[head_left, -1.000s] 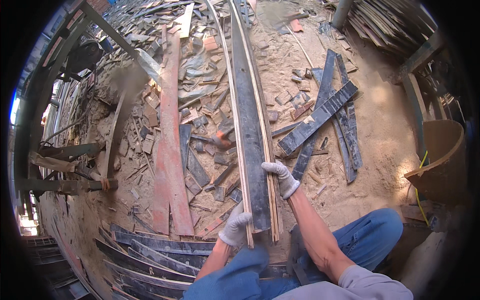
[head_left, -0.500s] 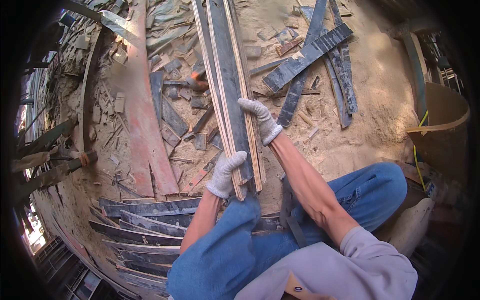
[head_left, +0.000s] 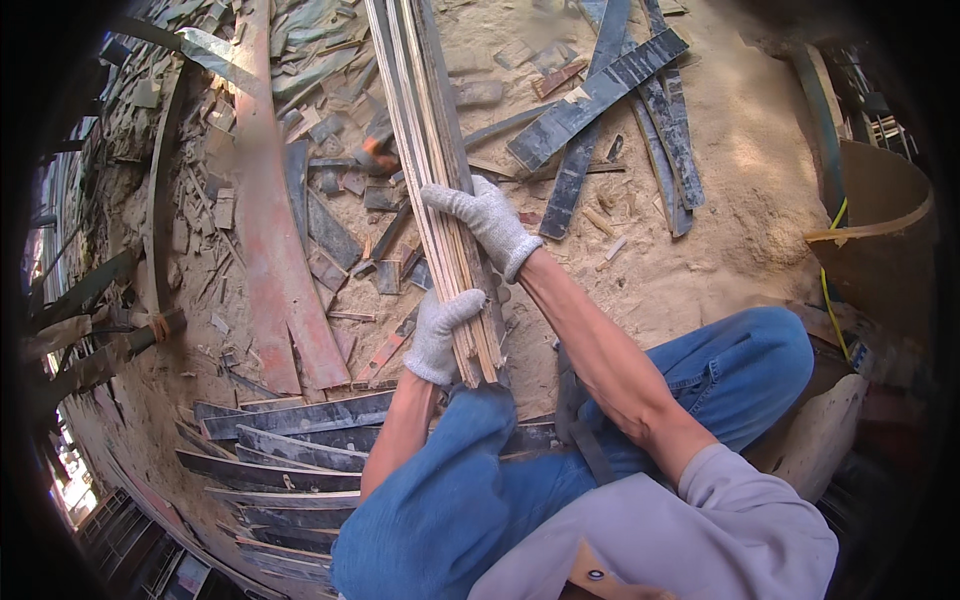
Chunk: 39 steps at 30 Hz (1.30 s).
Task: The person gathers thin wooden strips from a cluttered floor, aligns them, and places them onto a metal workbench. They repeatedly pick up, align, and stack the strips on the bench surface.
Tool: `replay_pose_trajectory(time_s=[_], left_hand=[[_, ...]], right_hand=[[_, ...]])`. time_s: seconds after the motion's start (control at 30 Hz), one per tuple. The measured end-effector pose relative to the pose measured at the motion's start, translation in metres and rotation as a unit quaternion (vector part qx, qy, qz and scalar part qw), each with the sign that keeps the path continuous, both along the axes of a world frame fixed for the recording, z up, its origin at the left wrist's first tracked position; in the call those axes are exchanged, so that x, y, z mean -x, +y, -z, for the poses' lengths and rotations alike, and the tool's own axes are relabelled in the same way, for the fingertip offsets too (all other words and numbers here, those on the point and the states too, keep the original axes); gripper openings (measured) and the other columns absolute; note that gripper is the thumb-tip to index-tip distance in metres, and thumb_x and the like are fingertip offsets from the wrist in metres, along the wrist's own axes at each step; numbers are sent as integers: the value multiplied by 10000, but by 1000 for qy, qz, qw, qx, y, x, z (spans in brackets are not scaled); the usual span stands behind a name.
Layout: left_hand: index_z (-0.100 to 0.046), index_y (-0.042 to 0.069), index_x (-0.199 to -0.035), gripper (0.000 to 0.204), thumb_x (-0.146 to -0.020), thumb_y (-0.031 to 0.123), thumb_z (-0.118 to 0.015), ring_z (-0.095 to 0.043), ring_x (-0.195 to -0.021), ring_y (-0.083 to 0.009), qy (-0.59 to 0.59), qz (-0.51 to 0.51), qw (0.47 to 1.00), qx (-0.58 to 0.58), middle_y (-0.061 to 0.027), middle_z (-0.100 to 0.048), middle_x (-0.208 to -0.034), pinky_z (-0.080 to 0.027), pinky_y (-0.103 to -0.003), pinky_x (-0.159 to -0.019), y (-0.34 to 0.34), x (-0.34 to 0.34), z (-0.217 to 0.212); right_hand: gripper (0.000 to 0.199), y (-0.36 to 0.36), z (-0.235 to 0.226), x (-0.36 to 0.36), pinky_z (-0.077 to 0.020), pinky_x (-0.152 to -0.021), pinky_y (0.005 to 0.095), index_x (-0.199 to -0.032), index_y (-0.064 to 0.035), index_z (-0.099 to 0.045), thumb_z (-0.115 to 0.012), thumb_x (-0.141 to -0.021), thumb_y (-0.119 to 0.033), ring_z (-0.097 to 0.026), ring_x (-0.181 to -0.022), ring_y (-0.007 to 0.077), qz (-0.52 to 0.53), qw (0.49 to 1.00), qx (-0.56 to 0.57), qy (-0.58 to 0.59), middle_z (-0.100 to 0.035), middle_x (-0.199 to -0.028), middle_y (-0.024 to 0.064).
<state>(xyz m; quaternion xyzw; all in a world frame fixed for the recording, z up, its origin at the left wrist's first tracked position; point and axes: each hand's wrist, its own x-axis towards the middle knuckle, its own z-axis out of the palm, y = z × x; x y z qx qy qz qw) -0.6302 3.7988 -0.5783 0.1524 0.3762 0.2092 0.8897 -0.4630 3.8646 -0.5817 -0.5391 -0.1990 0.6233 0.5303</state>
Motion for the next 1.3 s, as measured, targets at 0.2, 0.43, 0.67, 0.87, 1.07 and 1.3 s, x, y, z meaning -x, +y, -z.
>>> replay_pose_trajectory(time_s=[0.2, 0.43, 0.67, 0.87, 1.07, 1.3], left_hand=[[-532, -35, -1339, 547, -905, 190, -777, -777, -911, -302, -13, -9, 1000, -7, -182, -716, -1096, -700, -435, -722, -3, -11, -8], [-544, -16, -1335, 592, -855, 168, -838, -721, -970, -222, 110, 20, 990, -83, -125, -693, -1110, -632, -372, -818, 7, -5, -36], [-535, -28, -1395, 765, -818, 302, -914, -653, -1108, -159, 148, 85, 973, -153, -113, -678, -1216, -568, -333, -935, 63, 22, -196], [-579, -53, -1298, 821, -743, 427, -948, -673, -1050, -214, 266, 134, 939, -174, -156, -700, -1139, -550, -376, -944, 34, 62, -363], [-538, -39, -1326, 930, -692, 504, -948, -687, -1130, -349, 346, 198, 914, -81, -237, -688, -1208, -529, -446, -1007, -113, 113, -568], [-552, -17, -1283, 978, -624, 601, -926, -689, -1142, -422, 379, 265, 886, 29, -259, -693, -1201, -549, -479, -976, -210, 168, -723]], right_hand=[[630, -4, -4, -12, -582, -777, 287, -1271, 26, -646, -872, -845, -379, -680, -842, 125, -37, 999, 16, 37, -715, -1028, 75], [549, -1, -35, -12, -648, -703, 333, -1277, 6, -626, -818, -898, -342, -745, -795, 186, -56, 975, 10, 216, -742, -1045, 113], [916, 27, -151, 11, -611, -1020, 534, -1596, 16, -347, -691, -966, -553, -664, -1258, 413, -94, 943, -37, 318, -574, -1450, 308], [1185, 53, -296, 19, -544, -1066, 632, -1616, -26, -313, -580, -837, -878, -590, -1307, 491, -116, 912, -17, 393, -546, -1450, 312], [717, 66, -382, 42, -483, -1166, 574, -1602, -29, -350, -474, -1097, -522, -568, -1364, 399, -31, 932, 39, 360, -511, -1511, 284], [219, -20, -481, 93, -344, -736, 323, -887, -185, -413, -464, -1091, -246, -366, -751, 116, -85, 820, 153, 545, -347, -816, -49]])
